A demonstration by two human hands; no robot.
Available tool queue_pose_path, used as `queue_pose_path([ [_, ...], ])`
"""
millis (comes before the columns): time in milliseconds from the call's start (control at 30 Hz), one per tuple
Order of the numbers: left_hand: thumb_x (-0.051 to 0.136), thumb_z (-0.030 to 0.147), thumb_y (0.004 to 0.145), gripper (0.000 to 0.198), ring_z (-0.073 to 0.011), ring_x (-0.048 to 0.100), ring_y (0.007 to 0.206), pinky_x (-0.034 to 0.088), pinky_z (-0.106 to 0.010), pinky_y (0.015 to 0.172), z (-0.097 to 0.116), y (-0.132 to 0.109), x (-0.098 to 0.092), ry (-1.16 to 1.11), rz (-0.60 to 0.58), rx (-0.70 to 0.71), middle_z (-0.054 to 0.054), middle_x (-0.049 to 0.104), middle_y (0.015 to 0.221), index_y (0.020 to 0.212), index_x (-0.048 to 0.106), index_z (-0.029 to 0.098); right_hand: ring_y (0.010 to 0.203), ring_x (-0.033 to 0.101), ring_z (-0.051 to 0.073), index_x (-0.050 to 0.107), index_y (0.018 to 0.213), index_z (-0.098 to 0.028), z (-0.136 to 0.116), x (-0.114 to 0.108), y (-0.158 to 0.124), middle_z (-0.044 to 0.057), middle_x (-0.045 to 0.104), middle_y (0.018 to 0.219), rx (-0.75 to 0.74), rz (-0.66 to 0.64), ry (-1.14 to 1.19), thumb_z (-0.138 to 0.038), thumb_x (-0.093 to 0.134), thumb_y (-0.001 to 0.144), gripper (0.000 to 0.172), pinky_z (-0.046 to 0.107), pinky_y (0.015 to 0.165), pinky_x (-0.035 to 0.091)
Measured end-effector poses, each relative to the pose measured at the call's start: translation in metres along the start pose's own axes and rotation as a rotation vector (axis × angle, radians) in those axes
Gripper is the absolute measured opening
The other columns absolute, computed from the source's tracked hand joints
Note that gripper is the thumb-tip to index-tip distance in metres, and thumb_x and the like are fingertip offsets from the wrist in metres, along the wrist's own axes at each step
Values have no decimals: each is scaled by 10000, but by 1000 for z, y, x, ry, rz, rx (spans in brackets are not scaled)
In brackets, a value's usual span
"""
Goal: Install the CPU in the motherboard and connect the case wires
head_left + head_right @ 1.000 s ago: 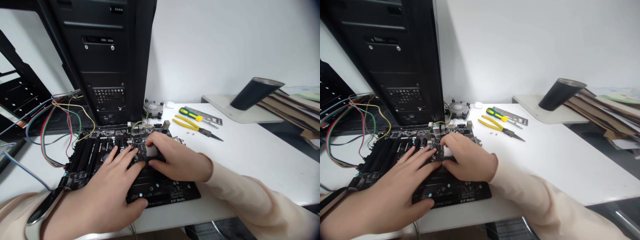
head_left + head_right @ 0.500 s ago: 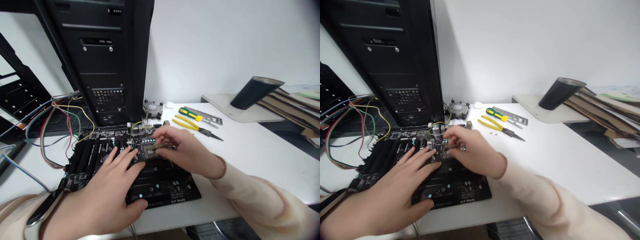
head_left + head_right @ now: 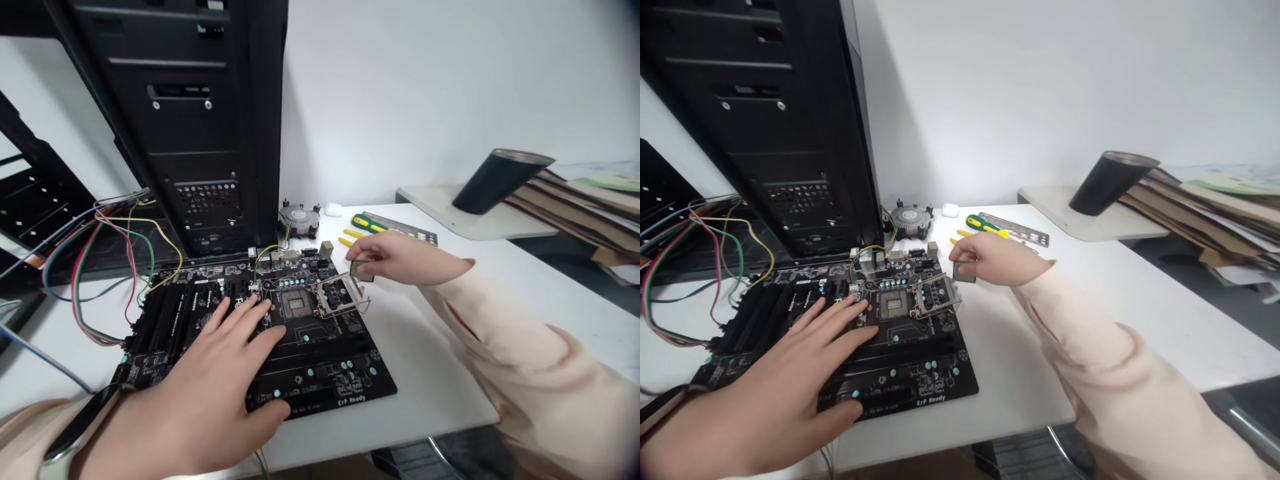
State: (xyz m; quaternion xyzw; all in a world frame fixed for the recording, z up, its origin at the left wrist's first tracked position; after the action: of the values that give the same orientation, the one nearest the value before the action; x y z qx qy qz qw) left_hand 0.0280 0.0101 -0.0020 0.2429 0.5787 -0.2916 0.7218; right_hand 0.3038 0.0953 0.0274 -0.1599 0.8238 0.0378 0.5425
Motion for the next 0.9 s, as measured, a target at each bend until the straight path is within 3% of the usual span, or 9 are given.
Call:
queue_pose_path([
  [100,627,425,761,604,-426,301,1377,255,-702,1059,-1,0,1,14,-4,9,-175,403,1479,1320,542,214,748,630,186,708,941,-181,1,5,4,52,710,851,-23,-34,-25,-261,567,781,228,308,672,478],
  [233,634,410,748,602,-437,309,1370,261,-708,1051,1,0,-1,-5,-18,-8,-169,409,1477,1310,552,213,804,656,179,711,971,-192,9,10,10,50,724,927,-59,69,-22,-226,574,776,241,299,706,504],
  [400,634,410,743,608,-408,326,1371,259,-663,1084,1,0,-2,-8,-25,-12,-163,423,1470,1312,551,212,821,681,178,712,949,-202,14,15,15,25,736,882,-99,184,-58,-160,598,755,229,314,746,527],
  [667,642,407,737,606,-408,308,1380,281,-657,1075,2,1,-2,-8,-22,-24,-178,386,1489,1304,558,210,792,675,177,712,986,-181,9,19,16,33,740,881,-65,167,-139,-115,605,769,250,320,748,520],
  [900,613,416,764,599,-420,296,1380,293,-675,1056,2,0,-2,29,-25,3,-192,365,1496,1318,548,196,784,654,191,700,990,-168,2,18,14,67,723,929,-179,257,-251,-173,564,817,220,335,712,509],
])
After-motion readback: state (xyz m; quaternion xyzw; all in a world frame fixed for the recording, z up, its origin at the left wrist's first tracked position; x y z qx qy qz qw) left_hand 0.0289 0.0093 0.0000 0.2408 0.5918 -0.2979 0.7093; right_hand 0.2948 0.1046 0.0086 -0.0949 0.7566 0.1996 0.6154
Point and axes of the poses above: each hand's wrist, its own y-axis towards the middle knuckle, its own x-axis out of the palm, z = x × y, the point moved 3 cm from there along y, towards the middle knuckle
